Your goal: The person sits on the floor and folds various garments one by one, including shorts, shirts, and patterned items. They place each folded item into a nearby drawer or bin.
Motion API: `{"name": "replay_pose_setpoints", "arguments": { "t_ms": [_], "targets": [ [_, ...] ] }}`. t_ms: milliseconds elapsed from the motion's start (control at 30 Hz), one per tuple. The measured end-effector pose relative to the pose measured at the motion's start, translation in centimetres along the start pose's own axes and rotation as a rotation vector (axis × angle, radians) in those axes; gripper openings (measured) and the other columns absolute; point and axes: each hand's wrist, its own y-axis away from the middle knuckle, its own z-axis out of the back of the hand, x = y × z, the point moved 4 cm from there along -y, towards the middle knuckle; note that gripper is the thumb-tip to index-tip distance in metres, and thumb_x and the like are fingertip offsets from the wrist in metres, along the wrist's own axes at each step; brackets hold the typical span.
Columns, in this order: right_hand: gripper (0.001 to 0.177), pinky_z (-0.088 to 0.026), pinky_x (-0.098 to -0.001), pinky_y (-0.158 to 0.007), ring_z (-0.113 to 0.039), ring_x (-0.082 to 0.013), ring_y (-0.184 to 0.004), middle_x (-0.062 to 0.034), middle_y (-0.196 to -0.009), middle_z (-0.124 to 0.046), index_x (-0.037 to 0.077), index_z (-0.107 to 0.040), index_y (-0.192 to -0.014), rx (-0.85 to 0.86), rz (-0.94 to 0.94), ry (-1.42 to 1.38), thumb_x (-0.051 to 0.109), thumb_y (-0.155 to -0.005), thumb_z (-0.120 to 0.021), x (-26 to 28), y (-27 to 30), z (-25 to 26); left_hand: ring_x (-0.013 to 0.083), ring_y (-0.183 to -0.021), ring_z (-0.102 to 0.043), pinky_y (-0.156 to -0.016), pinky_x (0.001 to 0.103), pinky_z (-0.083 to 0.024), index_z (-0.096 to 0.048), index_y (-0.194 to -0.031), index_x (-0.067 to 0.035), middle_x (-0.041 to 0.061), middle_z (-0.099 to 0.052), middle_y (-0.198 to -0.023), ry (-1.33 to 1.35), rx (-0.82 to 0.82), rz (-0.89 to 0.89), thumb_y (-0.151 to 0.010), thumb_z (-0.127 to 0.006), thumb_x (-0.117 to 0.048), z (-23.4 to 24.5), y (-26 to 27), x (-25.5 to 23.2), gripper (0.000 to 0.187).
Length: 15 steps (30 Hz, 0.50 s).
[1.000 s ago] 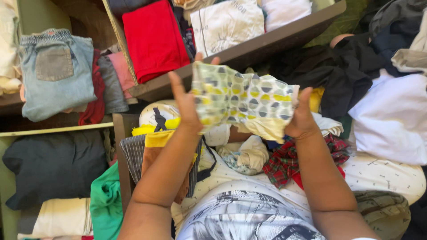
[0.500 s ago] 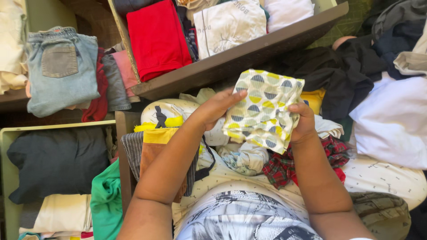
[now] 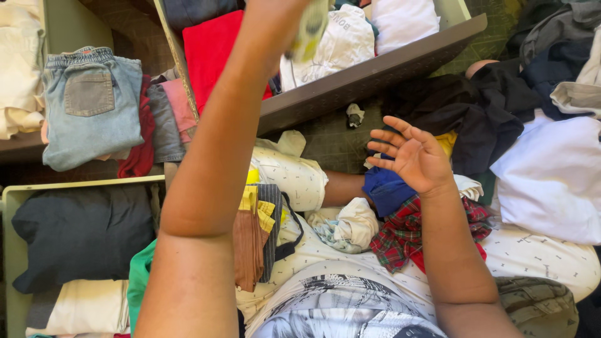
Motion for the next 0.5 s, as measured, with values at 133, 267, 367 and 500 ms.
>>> {"name": "replay_pose_setpoints", "arguments": {
  "t_ms": [133, 267, 367, 500],
  "targets": [
    [0.054, -0.047, -0.0585, -0.107, -0.06, -0.0353, -0.123, -0.0212, -0.138, -0.06, 0.005, -0.048, -0.149, -0.045, -0.001, 0.022, 0.035, -0.105, -0.051, -0.4, -0.4, 0.8, 0.0123, -0.072, -0.06, -0.063, 0.033, -0.048, -0.053, -0.141, -0.013, 0.006, -0.068, -0.094, 0.008, -0.101, 0.226, -0.09, -0.07, -0.011, 1.4, -3.8, 7.5, 0.054],
    [0.051, -0.047, -0.0533, -0.107, -0.061, -0.0337, -0.123, -0.021, -0.138, -0.061, 0.005, -0.049, -0.149, -0.042, 0.008, 0.029, 0.032, -0.106, -0.05, -0.5, -0.6, 1.5, 0.014, -0.065, -0.054, -0.056, 0.034, -0.041, -0.045, -0.15, -0.017, 0.007, -0.064, -0.089, 0.067, -0.197, 0.487, -0.088, -0.071, -0.008, 3.4, -1.4, 15.2, 0.067],
    [0.051, -0.048, -0.0522, -0.106, -0.061, -0.0337, -0.122, -0.0213, -0.136, -0.061, 0.004, -0.049, -0.148, -0.067, 0.023, 0.042, 0.034, -0.106, -0.05, -0.3, -0.9, 2.1, 0.0122, -0.065, -0.055, -0.056, 0.033, -0.04, -0.041, -0.151, -0.02, 0.007, -0.067, -0.096, 0.16, -0.284, 0.563, -0.086, -0.073, -0.006, 5.1, 0.2, 17.5, 0.074],
    [0.051, -0.048, -0.0501, -0.106, -0.061, -0.0324, -0.122, -0.0202, -0.137, -0.061, 0.005, -0.048, -0.149, -0.074, 0.003, 0.035, 0.033, -0.106, -0.05, -1.0, -0.9, 2.7, 0.0173, -0.083, -0.065, -0.068, 0.036, -0.045, -0.041, -0.151, -0.019, 0.01, -0.072, -0.116, 0.048, -0.304, 0.513, -0.084, -0.076, -0.011, 6.1, 0.9, 17.5, 0.076]
  ]
}}
